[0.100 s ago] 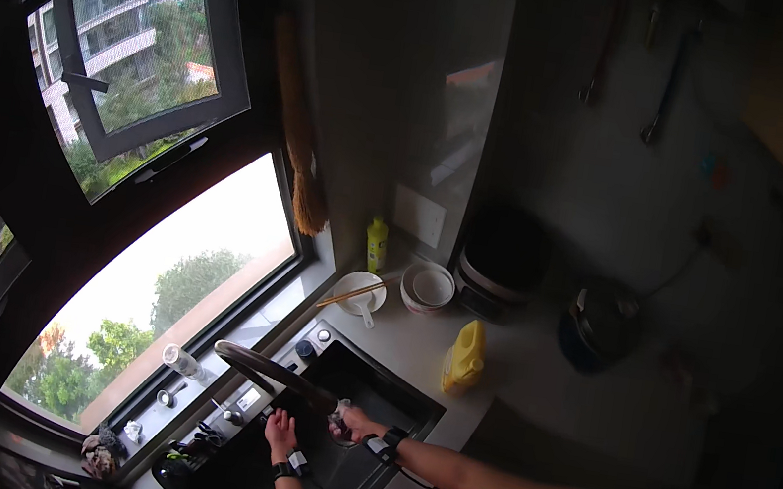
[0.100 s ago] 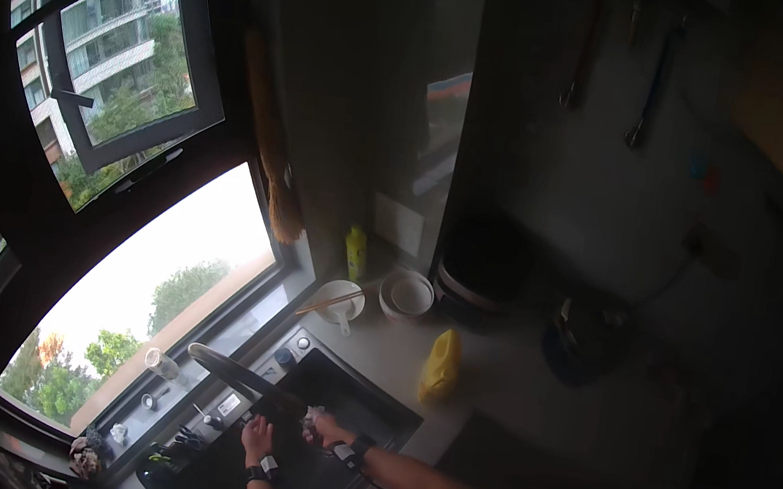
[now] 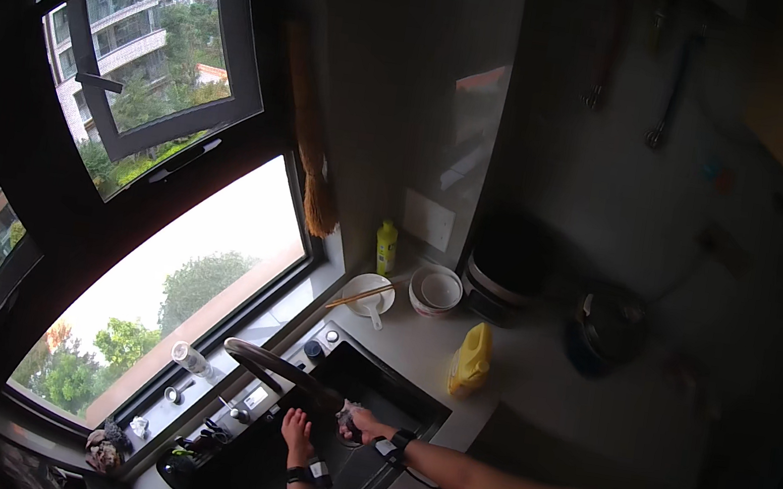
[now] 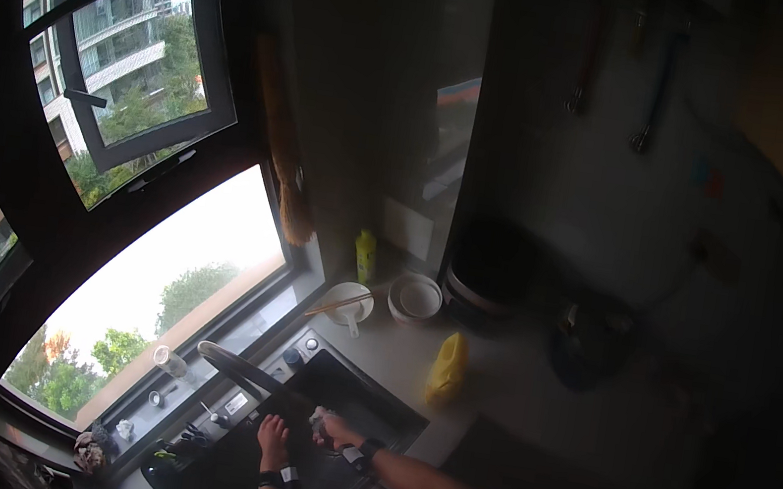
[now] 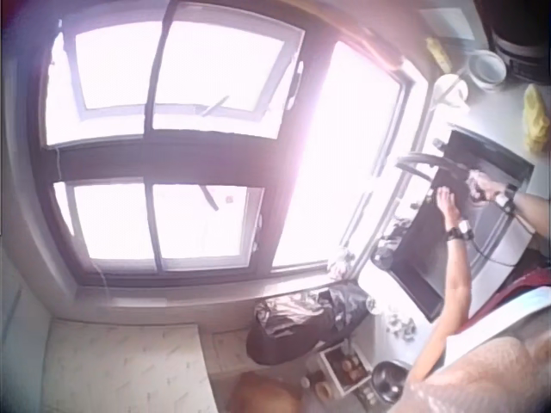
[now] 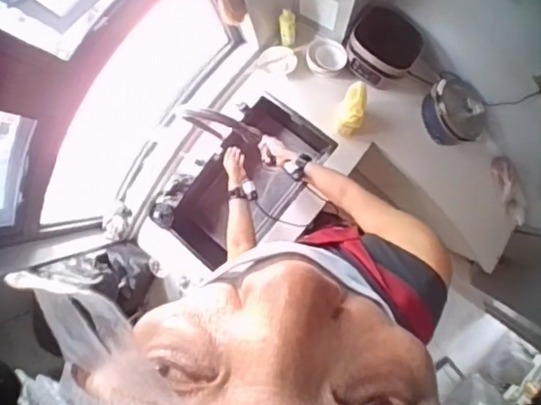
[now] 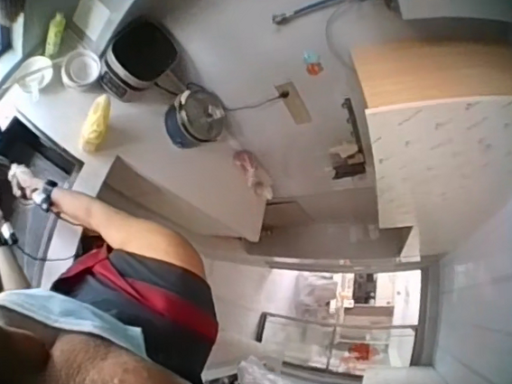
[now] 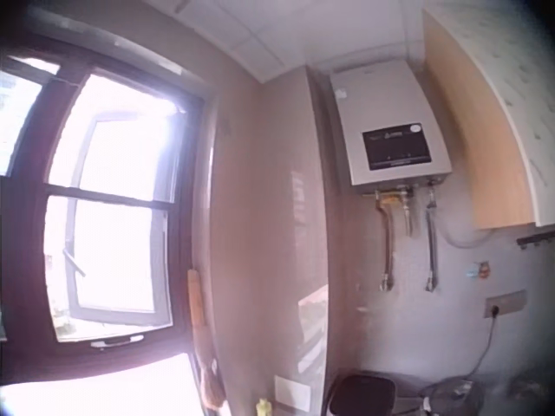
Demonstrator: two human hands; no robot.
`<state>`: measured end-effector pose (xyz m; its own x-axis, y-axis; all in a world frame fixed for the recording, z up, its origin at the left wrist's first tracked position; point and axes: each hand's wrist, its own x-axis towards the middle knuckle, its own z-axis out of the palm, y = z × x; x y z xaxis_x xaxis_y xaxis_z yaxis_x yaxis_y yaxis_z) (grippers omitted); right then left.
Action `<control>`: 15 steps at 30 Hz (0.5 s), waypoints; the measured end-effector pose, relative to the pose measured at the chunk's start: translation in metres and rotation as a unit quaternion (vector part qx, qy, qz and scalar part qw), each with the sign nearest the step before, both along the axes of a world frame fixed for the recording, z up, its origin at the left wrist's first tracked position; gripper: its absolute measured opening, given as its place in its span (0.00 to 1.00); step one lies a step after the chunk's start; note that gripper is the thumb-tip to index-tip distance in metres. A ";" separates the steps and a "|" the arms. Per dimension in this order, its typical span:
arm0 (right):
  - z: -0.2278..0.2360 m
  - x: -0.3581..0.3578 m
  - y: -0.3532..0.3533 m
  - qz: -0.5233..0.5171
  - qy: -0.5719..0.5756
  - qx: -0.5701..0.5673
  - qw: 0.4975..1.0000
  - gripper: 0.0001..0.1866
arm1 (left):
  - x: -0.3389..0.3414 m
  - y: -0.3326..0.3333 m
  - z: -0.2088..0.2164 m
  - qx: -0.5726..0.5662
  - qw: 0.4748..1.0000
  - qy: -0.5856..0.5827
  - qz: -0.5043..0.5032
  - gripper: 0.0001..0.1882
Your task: The person is cleaning the kitchen walls and cabinet doors with a cloth.
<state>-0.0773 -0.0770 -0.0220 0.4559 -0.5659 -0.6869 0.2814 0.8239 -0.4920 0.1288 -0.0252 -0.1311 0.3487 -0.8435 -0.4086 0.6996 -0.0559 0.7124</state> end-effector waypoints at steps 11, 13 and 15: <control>-0.009 -0.026 -0.025 0.053 -0.118 -0.031 0.991 0.23 | 0.048 -0.074 0.000 0.126 0.948 0.245 0.160 0.17; -0.034 -0.039 -0.020 0.014 -0.155 -0.009 0.988 0.20 | 0.030 -0.065 0.008 0.114 0.947 0.239 0.184 0.19; -0.097 -0.053 -0.035 -0.016 -0.145 -0.146 0.979 0.19 | 0.019 -0.071 0.029 0.108 0.959 0.229 0.126 0.21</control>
